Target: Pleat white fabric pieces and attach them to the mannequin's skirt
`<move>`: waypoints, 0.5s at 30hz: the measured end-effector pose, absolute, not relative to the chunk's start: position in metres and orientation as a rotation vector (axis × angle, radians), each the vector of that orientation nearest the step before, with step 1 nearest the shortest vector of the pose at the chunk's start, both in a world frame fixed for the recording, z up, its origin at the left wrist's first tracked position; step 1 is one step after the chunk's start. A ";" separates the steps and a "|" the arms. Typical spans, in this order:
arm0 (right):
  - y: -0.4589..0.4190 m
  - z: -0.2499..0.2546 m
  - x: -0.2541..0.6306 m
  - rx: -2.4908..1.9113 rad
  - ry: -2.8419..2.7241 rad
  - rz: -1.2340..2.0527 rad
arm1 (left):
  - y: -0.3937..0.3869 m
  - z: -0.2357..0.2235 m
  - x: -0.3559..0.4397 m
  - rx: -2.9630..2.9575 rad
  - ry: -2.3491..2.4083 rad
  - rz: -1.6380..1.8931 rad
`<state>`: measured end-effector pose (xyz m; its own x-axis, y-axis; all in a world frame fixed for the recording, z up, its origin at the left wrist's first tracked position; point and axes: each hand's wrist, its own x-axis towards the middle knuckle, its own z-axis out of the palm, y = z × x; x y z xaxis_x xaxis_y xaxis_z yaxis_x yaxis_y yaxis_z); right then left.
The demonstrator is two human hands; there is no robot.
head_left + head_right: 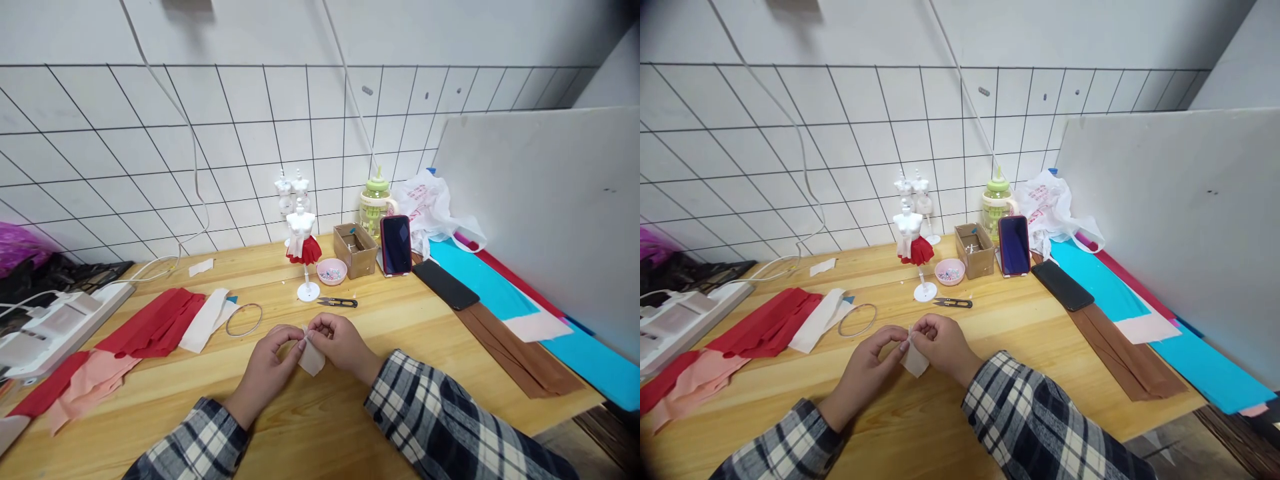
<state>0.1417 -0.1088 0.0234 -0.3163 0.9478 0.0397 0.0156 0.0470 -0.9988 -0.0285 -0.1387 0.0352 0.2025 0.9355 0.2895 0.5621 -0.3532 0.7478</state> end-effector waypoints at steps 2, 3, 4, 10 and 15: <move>-0.108 0.025 0.143 -1.006 -1.459 1.459 | -0.138 0.035 -0.029 1.999 1.384 1.017; -0.107 0.025 0.143 -0.996 -1.448 1.489 | -0.138 0.034 -0.030 1.999 1.383 1.018; -0.106 0.026 0.143 -0.985 -1.437 1.514 | -0.138 0.034 -0.030 1.998 1.384 1.016; -0.104 0.025 0.145 -0.960 -1.394 1.565 | -0.137 0.032 -0.033 2.001 1.393 0.993; -0.104 0.025 0.145 -0.991 -1.381 1.542 | -0.136 0.030 -0.034 1.988 1.409 0.956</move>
<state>0.1451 -0.1040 0.0246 -0.3523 0.9354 -0.0311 -0.0716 -0.0601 -0.9956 -0.0337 -0.1358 0.0304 0.2102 0.9456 0.2483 0.5799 -0.3251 0.7470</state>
